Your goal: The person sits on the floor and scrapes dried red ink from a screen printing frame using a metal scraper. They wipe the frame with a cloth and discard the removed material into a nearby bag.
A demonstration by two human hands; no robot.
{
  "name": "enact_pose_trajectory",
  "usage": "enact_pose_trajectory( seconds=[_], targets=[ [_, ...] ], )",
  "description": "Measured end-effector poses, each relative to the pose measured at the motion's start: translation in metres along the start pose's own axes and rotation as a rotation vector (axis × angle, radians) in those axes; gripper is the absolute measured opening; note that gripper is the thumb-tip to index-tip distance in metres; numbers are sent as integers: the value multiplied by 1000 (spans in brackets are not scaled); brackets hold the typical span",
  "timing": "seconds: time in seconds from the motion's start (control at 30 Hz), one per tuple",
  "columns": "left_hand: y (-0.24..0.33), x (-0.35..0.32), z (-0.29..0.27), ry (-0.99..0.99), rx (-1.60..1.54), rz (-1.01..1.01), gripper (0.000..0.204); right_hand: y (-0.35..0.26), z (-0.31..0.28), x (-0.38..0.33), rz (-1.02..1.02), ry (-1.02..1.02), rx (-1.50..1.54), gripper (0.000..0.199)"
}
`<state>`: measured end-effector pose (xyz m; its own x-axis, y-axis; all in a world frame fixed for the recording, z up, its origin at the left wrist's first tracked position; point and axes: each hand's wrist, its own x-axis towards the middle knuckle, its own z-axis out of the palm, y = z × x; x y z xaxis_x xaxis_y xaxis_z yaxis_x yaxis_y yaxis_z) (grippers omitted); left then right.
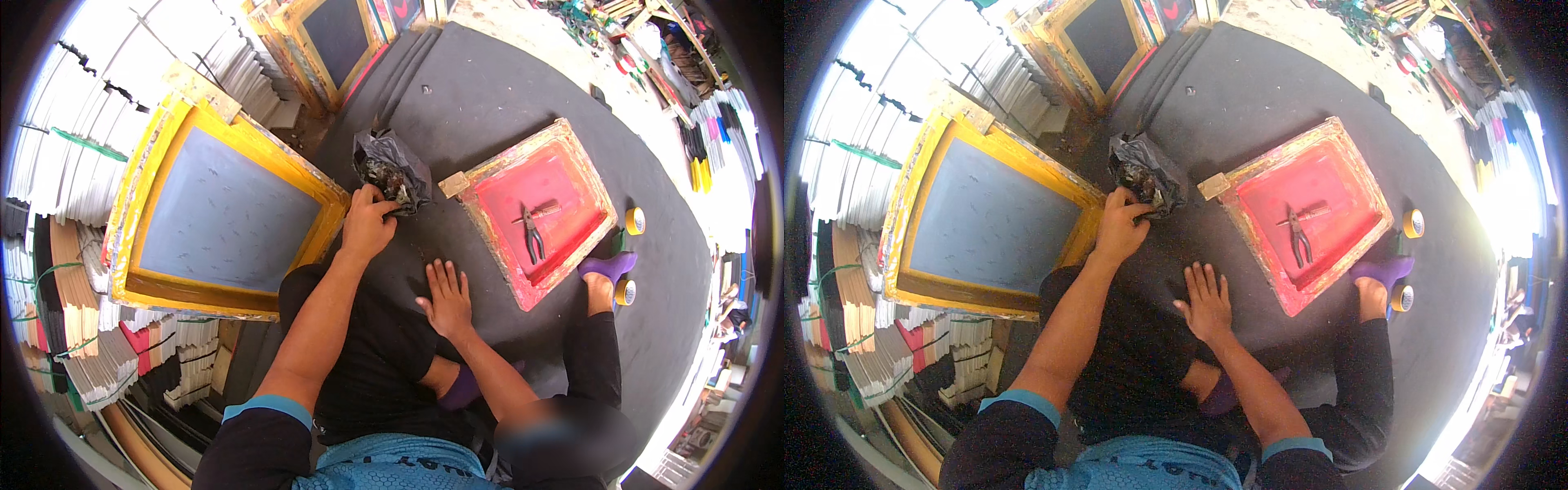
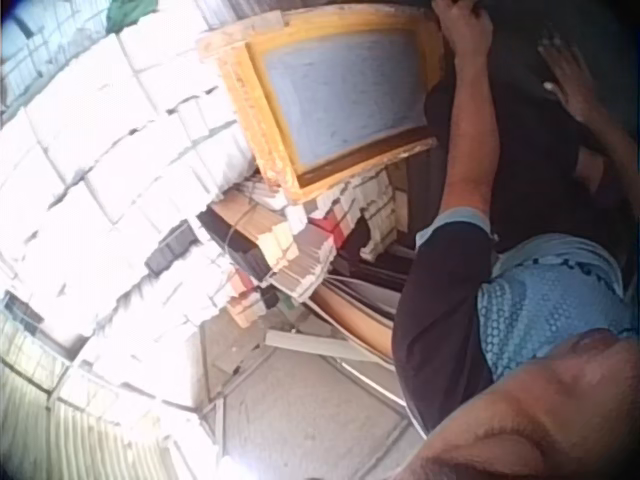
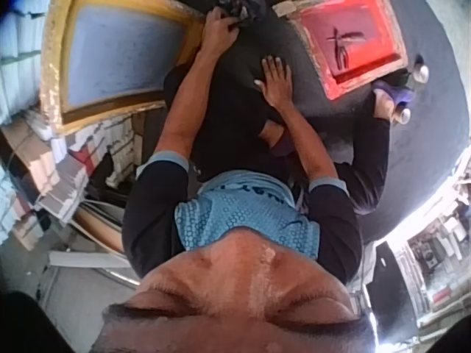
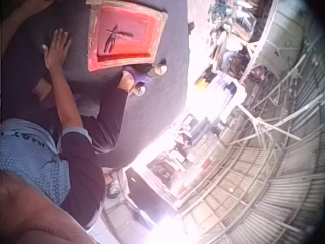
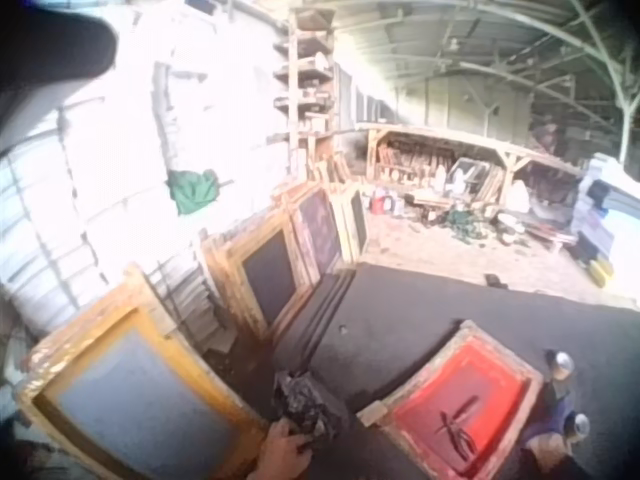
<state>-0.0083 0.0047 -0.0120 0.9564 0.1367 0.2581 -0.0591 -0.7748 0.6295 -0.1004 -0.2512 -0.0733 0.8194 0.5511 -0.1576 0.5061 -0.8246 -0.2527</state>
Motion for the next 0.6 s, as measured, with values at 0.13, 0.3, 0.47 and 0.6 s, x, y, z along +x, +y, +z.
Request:
enact_pose_trajectory(
  seconds=[0.13, 0.3, 0.47, 0.6],
  targets=[
    [0, 3, 5, 5, 13, 10, 26, 1, 3, 4, -76, 41, 17, 77],
    [-2, 3, 5, 0, 17, -18, 27, -6, -7, 35, -55, 156, -14, 69],
    [-2, 4, 6, -10, 11, -26, 28, 16, -9, 50, -93, 294, 125, 55],
    [-6, 6, 10, 4, -21, -21, 29, 16, -13, 76, -28, 303, 168, 53]
  ],
)
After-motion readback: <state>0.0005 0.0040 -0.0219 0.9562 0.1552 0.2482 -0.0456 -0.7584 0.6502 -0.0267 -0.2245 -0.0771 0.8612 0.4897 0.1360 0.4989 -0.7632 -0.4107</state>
